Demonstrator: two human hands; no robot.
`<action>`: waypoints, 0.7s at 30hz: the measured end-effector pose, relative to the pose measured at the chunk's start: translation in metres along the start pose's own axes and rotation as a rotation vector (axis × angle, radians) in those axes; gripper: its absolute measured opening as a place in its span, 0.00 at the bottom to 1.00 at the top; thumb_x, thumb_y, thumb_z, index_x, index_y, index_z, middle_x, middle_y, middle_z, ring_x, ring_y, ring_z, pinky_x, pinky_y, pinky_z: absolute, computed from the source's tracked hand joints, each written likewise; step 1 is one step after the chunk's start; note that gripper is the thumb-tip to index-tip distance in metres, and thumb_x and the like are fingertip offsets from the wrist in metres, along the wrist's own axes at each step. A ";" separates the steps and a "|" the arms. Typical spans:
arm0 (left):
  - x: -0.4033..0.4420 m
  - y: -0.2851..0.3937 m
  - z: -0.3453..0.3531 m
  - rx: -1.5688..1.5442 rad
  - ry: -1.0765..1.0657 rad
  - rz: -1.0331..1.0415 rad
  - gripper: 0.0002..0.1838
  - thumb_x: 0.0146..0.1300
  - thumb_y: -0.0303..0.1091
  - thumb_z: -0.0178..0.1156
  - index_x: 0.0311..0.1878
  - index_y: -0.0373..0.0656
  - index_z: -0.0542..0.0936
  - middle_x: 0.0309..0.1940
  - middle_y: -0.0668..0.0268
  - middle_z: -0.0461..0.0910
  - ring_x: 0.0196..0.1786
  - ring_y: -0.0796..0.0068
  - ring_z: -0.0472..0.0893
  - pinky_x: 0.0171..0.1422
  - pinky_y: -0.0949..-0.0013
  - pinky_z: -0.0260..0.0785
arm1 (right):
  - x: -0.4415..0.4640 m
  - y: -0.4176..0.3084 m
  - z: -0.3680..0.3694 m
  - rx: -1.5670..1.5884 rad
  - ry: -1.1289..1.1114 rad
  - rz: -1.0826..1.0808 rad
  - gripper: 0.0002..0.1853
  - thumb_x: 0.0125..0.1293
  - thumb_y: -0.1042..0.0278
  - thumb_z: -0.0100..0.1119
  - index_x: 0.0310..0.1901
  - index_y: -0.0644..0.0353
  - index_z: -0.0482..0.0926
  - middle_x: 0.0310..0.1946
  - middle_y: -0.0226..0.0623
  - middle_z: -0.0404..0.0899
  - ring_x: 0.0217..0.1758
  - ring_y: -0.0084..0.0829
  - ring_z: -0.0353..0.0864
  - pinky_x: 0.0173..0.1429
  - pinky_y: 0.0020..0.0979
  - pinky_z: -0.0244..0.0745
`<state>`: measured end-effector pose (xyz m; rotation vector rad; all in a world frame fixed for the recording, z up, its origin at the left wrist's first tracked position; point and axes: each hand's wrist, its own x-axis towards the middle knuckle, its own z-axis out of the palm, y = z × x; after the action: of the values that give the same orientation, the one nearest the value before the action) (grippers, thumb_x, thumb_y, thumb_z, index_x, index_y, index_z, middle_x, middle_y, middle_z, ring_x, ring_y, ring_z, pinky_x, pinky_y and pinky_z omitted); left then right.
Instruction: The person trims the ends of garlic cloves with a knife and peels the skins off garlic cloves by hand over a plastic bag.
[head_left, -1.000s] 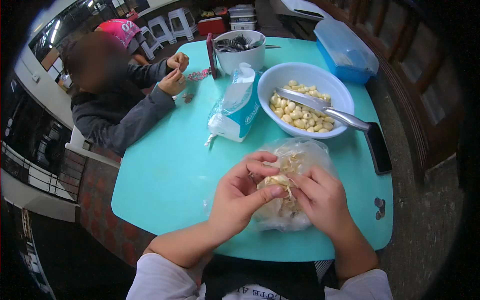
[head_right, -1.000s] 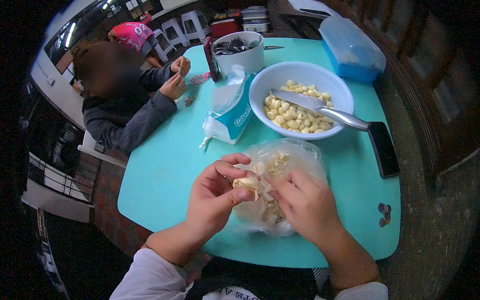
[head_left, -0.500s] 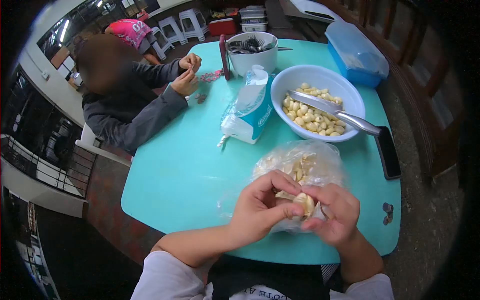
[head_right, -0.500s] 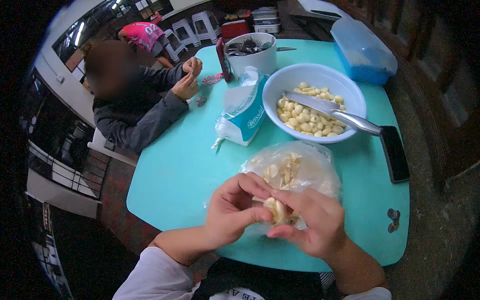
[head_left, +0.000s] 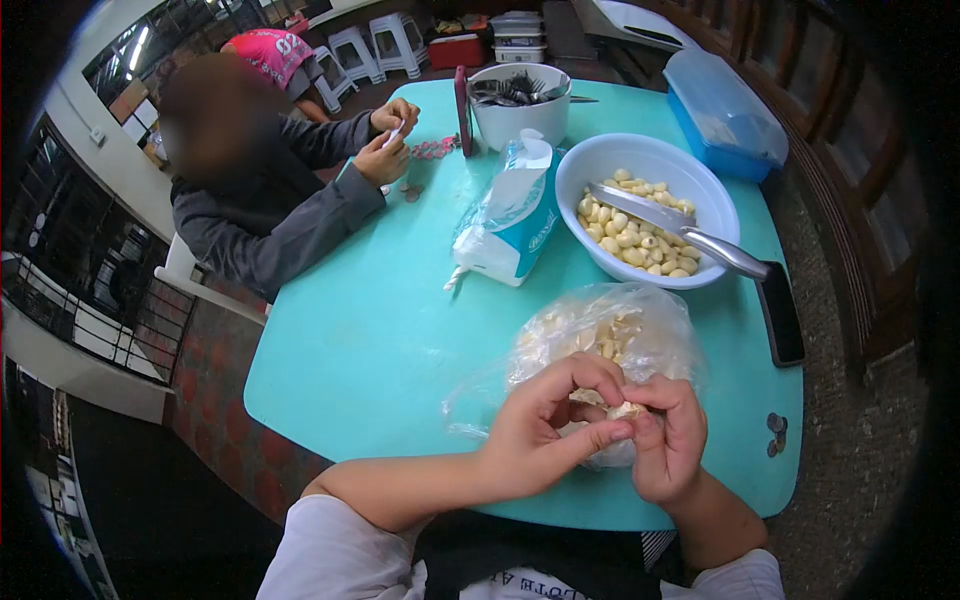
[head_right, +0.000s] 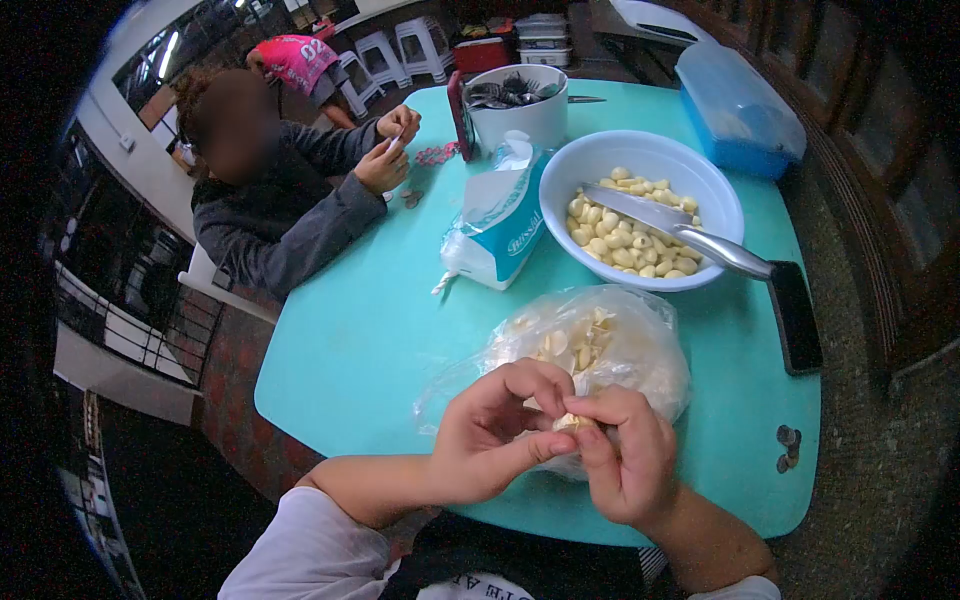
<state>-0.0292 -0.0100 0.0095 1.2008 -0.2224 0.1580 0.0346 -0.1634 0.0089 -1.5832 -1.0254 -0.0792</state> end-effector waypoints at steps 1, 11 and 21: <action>-0.001 -0.001 0.000 0.013 -0.010 0.012 0.13 0.58 0.22 0.60 0.45 0.40 0.70 0.46 0.67 0.68 0.50 0.80 0.70 0.48 0.78 0.68 | -0.001 0.000 0.001 0.014 -0.001 0.000 0.08 0.63 0.77 0.48 0.44 0.67 0.71 0.31 0.43 0.75 0.28 0.31 0.76 0.33 0.27 0.70; 0.001 -0.005 0.000 0.132 0.025 0.157 0.15 0.59 0.16 0.54 0.49 0.39 0.71 0.48 0.63 0.67 0.53 0.75 0.69 0.52 0.75 0.66 | -0.010 0.004 0.009 0.314 0.211 0.275 0.07 0.70 0.71 0.38 0.45 0.62 0.66 0.32 0.36 0.73 0.25 0.17 0.64 0.31 0.18 0.62; 0.013 -0.002 -0.008 -0.214 0.172 0.092 0.11 0.61 0.19 0.52 0.47 0.37 0.68 0.47 0.58 0.72 0.55 0.64 0.73 0.60 0.63 0.64 | 0.008 0.001 -0.007 0.242 0.147 0.327 0.09 0.70 0.75 0.39 0.47 0.63 0.70 0.34 0.34 0.74 0.30 0.16 0.68 0.36 0.18 0.65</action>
<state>-0.0155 -0.0029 0.0081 0.9594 -0.1404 0.3091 0.0435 -0.1644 0.0142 -1.4790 -0.6275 0.1455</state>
